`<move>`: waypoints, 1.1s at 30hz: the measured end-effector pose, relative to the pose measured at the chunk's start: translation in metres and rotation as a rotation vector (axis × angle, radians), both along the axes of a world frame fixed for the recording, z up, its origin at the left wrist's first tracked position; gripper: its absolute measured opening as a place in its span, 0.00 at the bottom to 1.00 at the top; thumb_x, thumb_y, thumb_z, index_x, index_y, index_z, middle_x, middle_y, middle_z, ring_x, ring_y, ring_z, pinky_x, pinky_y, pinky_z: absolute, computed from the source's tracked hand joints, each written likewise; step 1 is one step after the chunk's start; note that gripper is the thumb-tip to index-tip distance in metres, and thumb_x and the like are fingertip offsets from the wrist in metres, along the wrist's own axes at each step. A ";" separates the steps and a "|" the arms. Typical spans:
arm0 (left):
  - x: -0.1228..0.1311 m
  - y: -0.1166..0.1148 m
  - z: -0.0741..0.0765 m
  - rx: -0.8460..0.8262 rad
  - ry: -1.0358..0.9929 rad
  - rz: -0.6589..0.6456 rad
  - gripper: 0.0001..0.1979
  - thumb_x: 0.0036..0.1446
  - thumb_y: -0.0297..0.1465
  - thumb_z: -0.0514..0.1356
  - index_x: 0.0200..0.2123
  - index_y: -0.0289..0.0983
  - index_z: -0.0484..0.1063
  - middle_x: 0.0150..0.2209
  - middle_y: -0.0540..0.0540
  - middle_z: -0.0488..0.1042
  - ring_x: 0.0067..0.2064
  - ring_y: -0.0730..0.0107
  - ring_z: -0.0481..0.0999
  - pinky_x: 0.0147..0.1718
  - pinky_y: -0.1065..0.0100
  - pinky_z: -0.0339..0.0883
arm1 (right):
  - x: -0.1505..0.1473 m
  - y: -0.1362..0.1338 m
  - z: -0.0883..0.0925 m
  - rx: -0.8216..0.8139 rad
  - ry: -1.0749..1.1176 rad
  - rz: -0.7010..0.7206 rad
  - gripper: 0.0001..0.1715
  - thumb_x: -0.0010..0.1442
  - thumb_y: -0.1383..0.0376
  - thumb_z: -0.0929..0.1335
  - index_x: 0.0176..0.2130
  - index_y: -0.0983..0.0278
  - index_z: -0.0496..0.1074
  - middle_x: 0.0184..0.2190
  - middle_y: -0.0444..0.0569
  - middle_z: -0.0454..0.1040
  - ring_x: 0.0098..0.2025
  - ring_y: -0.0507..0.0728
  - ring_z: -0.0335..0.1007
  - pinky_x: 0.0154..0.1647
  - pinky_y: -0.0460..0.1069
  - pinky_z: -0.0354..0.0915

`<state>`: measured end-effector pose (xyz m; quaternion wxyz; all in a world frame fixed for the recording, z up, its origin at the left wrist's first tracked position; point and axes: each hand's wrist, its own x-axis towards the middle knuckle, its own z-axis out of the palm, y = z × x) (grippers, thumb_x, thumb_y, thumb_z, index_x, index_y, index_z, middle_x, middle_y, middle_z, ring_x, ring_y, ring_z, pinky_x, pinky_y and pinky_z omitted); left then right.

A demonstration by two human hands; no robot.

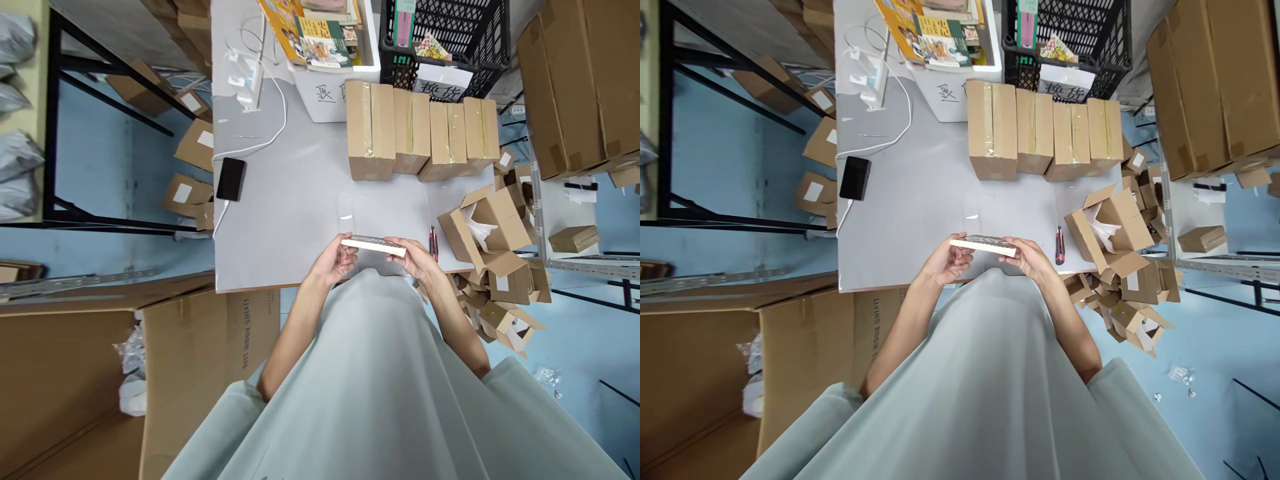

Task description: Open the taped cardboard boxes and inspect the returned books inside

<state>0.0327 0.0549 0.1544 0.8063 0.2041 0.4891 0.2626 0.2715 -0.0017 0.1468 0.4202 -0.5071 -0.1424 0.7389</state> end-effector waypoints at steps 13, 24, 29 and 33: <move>-0.007 -0.012 0.008 0.352 0.169 -0.023 0.18 0.50 0.44 0.75 0.33 0.41 0.73 0.32 0.50 0.79 0.36 0.66 0.79 0.36 0.67 0.74 | 0.010 0.001 0.010 0.220 -0.200 0.059 0.40 0.57 0.48 0.83 0.63 0.57 0.79 0.37 0.43 0.87 0.37 0.56 0.83 0.41 0.50 0.79; -0.012 0.001 -0.009 0.825 0.358 0.022 0.19 0.52 0.48 0.78 0.30 0.41 0.78 0.41 0.40 0.85 0.53 0.51 0.85 0.63 0.46 0.74 | 0.003 0.004 0.019 0.511 -0.467 0.011 0.22 0.54 0.43 0.84 0.40 0.54 0.89 0.55 0.52 0.87 0.69 0.67 0.76 0.77 0.65 0.63; -0.013 0.007 -0.007 0.905 0.364 0.014 0.15 0.58 0.45 0.74 0.30 0.43 0.79 0.42 0.40 0.86 0.58 0.49 0.84 0.66 0.42 0.70 | 0.001 0.007 0.021 0.521 -0.463 0.024 0.20 0.55 0.43 0.84 0.40 0.53 0.90 0.57 0.52 0.87 0.73 0.66 0.72 0.80 0.67 0.59; -0.016 0.008 -0.008 0.899 0.358 -0.002 0.14 0.57 0.44 0.75 0.31 0.42 0.80 0.42 0.40 0.86 0.55 0.51 0.85 0.64 0.46 0.73 | 0.003 0.010 0.022 0.547 -0.473 0.007 0.17 0.57 0.46 0.83 0.40 0.53 0.89 0.56 0.51 0.88 0.71 0.66 0.75 0.79 0.65 0.61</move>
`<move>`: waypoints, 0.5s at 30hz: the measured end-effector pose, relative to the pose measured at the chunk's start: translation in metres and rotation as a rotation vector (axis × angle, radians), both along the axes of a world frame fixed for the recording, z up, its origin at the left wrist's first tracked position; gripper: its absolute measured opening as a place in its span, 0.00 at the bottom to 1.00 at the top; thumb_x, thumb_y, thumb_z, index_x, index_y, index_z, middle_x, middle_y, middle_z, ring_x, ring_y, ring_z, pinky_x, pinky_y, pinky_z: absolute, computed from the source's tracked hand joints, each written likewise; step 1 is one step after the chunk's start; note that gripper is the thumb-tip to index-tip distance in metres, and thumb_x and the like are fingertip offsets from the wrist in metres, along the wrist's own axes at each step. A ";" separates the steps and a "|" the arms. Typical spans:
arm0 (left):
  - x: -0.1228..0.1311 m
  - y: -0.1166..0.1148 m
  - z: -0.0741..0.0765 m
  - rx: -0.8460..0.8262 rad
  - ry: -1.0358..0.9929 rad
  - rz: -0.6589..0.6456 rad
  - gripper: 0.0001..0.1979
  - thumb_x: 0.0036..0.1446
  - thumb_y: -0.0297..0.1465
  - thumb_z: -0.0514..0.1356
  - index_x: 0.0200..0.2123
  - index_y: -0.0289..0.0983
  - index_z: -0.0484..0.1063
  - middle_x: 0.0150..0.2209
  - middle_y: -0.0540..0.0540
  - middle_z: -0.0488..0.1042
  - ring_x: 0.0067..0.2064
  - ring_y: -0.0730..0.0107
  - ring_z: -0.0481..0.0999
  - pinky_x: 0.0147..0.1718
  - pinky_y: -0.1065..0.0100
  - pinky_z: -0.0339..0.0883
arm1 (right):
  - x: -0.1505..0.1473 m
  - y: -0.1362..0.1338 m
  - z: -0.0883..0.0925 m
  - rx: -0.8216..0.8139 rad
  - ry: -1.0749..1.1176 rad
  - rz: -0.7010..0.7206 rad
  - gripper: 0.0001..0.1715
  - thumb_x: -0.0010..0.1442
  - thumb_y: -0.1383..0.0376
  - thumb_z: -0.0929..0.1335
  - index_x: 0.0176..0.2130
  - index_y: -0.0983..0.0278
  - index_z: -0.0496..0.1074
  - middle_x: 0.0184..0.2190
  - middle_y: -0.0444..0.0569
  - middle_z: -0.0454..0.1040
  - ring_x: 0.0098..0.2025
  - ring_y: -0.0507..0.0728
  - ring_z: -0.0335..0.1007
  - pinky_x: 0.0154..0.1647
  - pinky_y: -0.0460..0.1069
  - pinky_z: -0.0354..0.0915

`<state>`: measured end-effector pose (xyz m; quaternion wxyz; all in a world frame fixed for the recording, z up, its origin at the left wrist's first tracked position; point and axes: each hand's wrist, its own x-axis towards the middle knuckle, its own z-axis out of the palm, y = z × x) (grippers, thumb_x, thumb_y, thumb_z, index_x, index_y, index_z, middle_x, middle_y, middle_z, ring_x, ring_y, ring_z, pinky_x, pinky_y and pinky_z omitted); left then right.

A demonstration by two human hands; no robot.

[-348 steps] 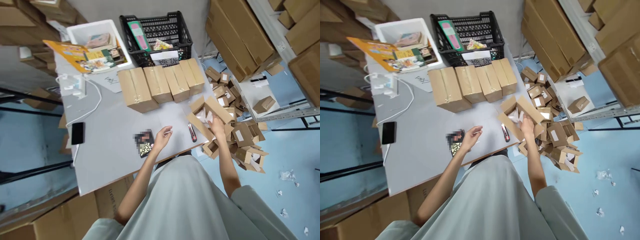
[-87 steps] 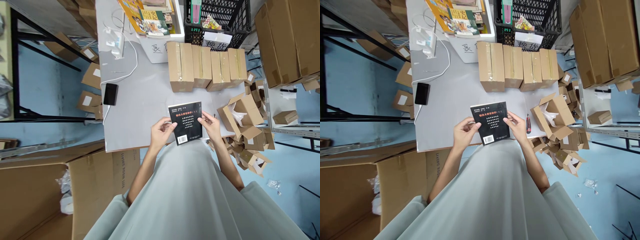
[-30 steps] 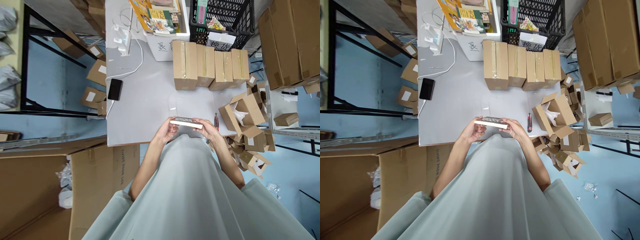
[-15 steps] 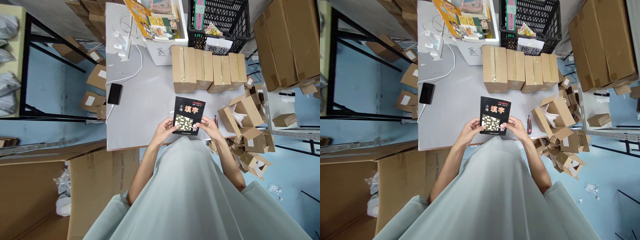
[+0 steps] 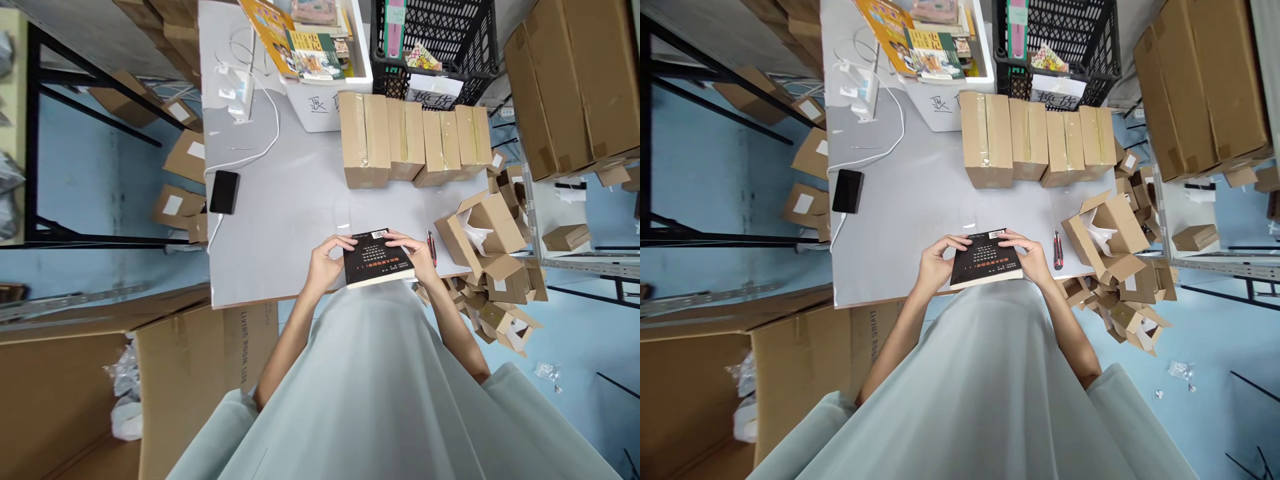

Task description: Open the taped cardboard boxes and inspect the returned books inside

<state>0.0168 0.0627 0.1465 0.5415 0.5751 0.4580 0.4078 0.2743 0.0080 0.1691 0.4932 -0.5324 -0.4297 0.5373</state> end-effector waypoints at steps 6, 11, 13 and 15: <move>0.007 -0.004 -0.007 -0.030 0.060 -0.028 0.16 0.59 0.46 0.74 0.38 0.38 0.84 0.40 0.44 0.82 0.42 0.63 0.83 0.48 0.61 0.80 | -0.006 0.006 -0.026 -0.091 -0.051 -0.155 0.33 0.60 0.43 0.79 0.56 0.60 0.84 0.58 0.58 0.85 0.64 0.68 0.80 0.72 0.65 0.70; 0.025 -0.015 -0.008 -0.013 0.125 0.123 0.19 0.63 0.46 0.71 0.48 0.39 0.87 0.45 0.43 0.82 0.42 0.67 0.83 0.38 0.69 0.81 | -0.032 0.004 -0.044 -0.215 -0.155 -0.288 0.61 0.56 0.34 0.79 0.74 0.61 0.67 0.78 0.65 0.62 0.79 0.73 0.59 0.77 0.69 0.64; 0.030 -0.022 -0.006 0.031 0.168 0.161 0.18 0.64 0.45 0.70 0.50 0.39 0.87 0.45 0.44 0.83 0.43 0.66 0.84 0.39 0.69 0.82 | -0.047 0.001 -0.039 -0.219 -0.057 -0.187 0.62 0.56 0.35 0.79 0.75 0.61 0.65 0.78 0.65 0.62 0.80 0.72 0.58 0.77 0.67 0.64; 0.032 -0.029 -0.002 0.097 0.209 0.158 0.16 0.66 0.43 0.69 0.51 0.40 0.87 0.46 0.44 0.84 0.44 0.65 0.85 0.41 0.67 0.83 | -0.060 -0.001 -0.029 -0.213 0.074 -0.096 0.61 0.56 0.36 0.80 0.75 0.59 0.66 0.75 0.62 0.68 0.77 0.70 0.64 0.74 0.64 0.69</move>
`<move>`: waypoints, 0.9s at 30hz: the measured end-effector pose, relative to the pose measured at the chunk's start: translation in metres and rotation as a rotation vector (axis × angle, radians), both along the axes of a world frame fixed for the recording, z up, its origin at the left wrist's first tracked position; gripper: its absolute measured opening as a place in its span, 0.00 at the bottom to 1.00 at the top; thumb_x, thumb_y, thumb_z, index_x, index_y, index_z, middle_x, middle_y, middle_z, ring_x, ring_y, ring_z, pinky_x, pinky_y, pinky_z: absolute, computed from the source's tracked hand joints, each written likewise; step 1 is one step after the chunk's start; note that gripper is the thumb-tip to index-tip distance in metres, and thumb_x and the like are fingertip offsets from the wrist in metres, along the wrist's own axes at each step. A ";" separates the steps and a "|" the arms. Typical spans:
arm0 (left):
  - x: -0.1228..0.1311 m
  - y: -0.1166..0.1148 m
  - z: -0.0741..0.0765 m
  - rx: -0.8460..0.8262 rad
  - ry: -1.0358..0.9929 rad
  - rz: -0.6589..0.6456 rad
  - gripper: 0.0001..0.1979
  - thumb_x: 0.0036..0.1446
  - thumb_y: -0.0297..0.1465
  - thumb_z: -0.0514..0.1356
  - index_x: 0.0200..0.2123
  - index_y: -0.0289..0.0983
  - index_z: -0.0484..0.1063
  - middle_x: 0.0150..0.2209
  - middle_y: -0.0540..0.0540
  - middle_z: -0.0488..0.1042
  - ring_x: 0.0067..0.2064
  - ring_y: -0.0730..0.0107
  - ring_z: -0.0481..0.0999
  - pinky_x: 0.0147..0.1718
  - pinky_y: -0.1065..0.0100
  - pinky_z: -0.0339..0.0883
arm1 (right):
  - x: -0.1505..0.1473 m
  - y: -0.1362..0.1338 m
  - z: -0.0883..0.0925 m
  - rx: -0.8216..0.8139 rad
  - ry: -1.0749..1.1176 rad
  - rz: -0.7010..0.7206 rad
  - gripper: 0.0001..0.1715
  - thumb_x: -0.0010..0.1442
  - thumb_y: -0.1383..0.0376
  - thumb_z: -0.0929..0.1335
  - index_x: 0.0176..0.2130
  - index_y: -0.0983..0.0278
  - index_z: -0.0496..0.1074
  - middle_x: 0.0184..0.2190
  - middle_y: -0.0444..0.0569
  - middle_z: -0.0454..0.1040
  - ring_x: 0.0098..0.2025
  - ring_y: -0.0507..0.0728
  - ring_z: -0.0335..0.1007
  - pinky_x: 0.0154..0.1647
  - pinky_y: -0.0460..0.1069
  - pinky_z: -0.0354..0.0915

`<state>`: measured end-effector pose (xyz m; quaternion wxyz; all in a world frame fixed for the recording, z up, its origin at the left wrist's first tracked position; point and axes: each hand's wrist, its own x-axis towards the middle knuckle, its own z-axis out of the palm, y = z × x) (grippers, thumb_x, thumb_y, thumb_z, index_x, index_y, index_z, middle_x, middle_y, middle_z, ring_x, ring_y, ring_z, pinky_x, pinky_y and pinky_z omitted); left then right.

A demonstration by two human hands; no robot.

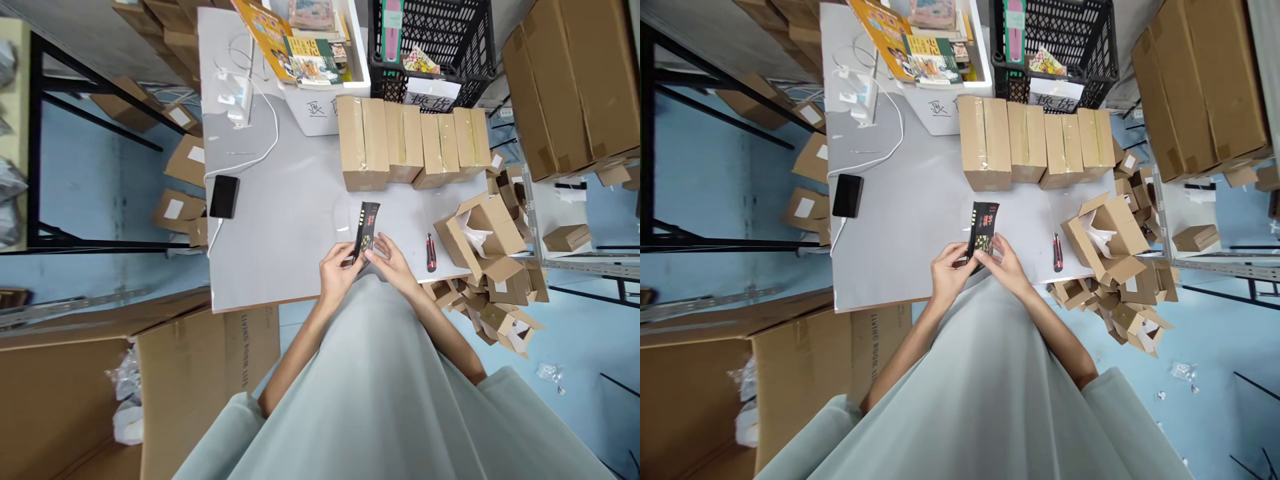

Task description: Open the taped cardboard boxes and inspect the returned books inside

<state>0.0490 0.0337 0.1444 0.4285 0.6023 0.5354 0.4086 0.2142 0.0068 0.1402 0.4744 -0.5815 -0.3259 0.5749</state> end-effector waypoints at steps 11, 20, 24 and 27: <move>-0.016 0.003 0.009 0.041 0.038 -0.126 0.16 0.72 0.42 0.65 0.56 0.42 0.84 0.57 0.39 0.84 0.58 0.57 0.84 0.59 0.55 0.81 | -0.003 0.003 0.016 0.080 0.139 -0.007 0.29 0.65 0.44 0.75 0.55 0.60 0.81 0.54 0.50 0.86 0.62 0.64 0.80 0.70 0.58 0.72; -0.044 0.029 -0.005 -0.657 -0.382 -0.174 0.36 0.53 0.57 0.77 0.53 0.35 0.83 0.52 0.34 0.87 0.54 0.47 0.87 0.55 0.51 0.81 | 0.022 -0.015 0.014 -0.013 0.156 -0.003 0.30 0.59 0.42 0.79 0.50 0.59 0.80 0.46 0.48 0.88 0.51 0.63 0.84 0.59 0.57 0.78; -0.025 0.014 -0.001 -0.573 -0.370 -0.099 0.34 0.46 0.54 0.81 0.46 0.36 0.82 0.45 0.38 0.89 0.45 0.54 0.88 0.48 0.57 0.82 | 0.028 -0.016 0.002 -0.058 0.011 -0.063 0.32 0.54 0.40 0.82 0.42 0.60 0.78 0.41 0.50 0.88 0.44 0.63 0.86 0.50 0.57 0.83; -0.010 0.001 0.005 -0.464 -0.262 -0.065 0.30 0.52 0.54 0.77 0.44 0.36 0.81 0.44 0.39 0.88 0.36 0.62 0.86 0.38 0.64 0.79 | 0.031 -0.017 -0.002 -0.058 -0.112 -0.105 0.30 0.56 0.40 0.81 0.43 0.60 0.79 0.44 0.52 0.89 0.46 0.64 0.87 0.52 0.58 0.83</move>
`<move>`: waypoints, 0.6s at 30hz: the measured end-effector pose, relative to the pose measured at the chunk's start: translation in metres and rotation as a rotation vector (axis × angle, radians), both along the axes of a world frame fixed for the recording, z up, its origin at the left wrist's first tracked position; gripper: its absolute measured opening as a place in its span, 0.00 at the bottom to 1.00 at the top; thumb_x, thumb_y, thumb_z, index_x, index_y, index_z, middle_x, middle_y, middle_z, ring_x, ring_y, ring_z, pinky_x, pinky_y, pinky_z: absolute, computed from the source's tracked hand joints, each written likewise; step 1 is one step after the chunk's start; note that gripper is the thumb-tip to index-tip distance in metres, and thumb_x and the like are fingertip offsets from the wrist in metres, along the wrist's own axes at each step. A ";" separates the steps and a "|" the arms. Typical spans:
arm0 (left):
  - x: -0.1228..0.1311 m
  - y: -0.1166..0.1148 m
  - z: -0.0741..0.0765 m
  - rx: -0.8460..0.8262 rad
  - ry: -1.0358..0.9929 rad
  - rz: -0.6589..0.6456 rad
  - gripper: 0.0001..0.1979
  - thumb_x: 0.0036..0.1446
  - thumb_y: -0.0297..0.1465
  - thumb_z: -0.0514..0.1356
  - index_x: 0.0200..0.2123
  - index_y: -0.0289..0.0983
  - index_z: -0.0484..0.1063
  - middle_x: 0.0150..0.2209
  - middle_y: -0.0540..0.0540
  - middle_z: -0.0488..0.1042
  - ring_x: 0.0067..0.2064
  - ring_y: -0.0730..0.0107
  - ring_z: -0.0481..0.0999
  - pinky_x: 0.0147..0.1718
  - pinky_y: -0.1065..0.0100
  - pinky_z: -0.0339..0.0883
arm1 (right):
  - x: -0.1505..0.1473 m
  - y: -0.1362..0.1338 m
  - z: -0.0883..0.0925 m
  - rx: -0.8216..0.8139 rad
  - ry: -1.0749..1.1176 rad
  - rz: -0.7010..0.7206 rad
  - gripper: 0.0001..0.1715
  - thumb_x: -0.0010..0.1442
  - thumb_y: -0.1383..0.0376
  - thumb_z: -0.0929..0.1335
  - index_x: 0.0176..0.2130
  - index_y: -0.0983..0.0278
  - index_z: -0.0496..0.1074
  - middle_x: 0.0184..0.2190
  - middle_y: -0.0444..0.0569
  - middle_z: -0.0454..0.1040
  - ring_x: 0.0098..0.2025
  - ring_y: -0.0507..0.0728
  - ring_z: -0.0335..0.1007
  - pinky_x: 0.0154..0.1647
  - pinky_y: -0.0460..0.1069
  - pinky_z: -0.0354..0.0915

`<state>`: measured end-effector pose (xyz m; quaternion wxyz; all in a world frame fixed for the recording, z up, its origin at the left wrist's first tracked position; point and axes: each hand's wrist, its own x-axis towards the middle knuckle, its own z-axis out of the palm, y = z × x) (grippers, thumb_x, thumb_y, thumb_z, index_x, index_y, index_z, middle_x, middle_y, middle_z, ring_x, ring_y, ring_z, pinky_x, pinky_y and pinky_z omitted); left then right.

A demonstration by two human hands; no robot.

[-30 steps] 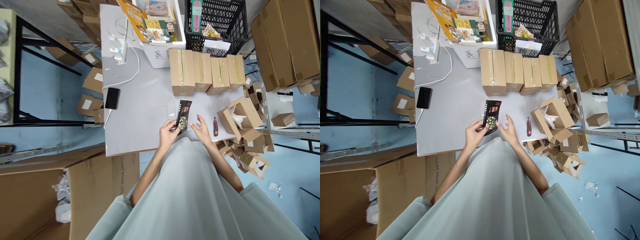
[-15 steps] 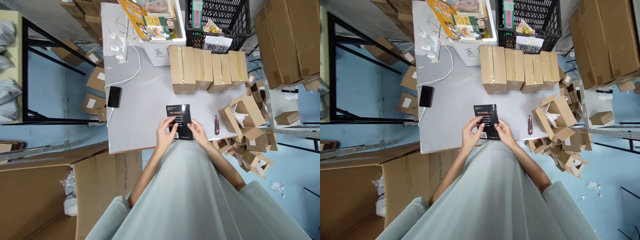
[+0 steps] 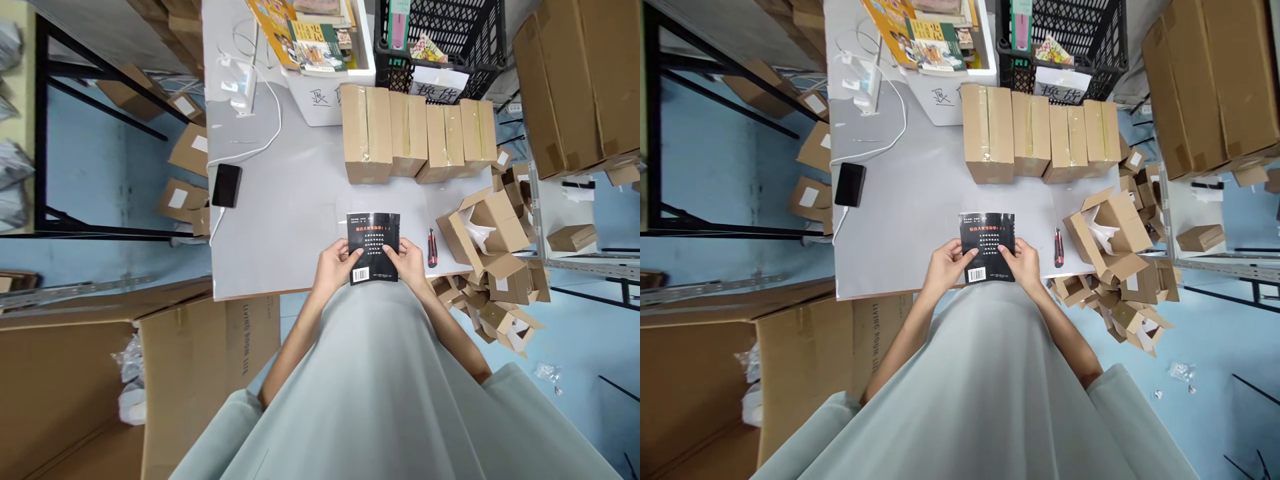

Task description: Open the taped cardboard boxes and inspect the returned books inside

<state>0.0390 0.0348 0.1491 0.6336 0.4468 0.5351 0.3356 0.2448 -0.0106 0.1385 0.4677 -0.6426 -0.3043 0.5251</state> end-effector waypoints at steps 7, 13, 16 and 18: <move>0.008 -0.005 0.017 0.057 0.025 0.034 0.26 0.54 0.51 0.76 0.44 0.37 0.80 0.44 0.41 0.88 0.32 0.68 0.83 0.32 0.68 0.76 | 0.011 0.006 0.004 0.079 -0.002 0.049 0.32 0.59 0.41 0.79 0.50 0.60 0.79 0.50 0.56 0.87 0.54 0.67 0.86 0.62 0.62 0.79; 0.008 -0.002 0.024 0.104 0.076 0.083 0.21 0.56 0.47 0.75 0.42 0.38 0.78 0.45 0.42 0.88 0.32 0.68 0.83 0.34 0.68 0.76 | 0.003 0.003 0.025 0.132 -0.259 0.084 0.39 0.63 0.47 0.78 0.67 0.56 0.73 0.73 0.57 0.71 0.74 0.67 0.68 0.78 0.65 0.63; 0.014 -0.004 0.026 0.133 0.122 0.110 0.18 0.56 0.44 0.73 0.42 0.39 0.76 0.45 0.44 0.87 0.31 0.70 0.82 0.31 0.70 0.72 | -0.016 -0.005 0.036 0.115 -0.293 0.301 0.50 0.57 0.51 0.82 0.72 0.55 0.70 0.77 0.55 0.65 0.79 0.70 0.60 0.82 0.66 0.57; 0.019 -0.007 0.028 0.138 0.160 0.106 0.18 0.56 0.43 0.73 0.42 0.41 0.75 0.39 0.48 0.85 0.30 0.70 0.81 0.28 0.71 0.70 | -0.029 -0.008 0.038 0.085 -0.327 0.354 0.53 0.54 0.53 0.83 0.73 0.56 0.70 0.79 0.56 0.63 0.80 0.72 0.58 0.83 0.67 0.55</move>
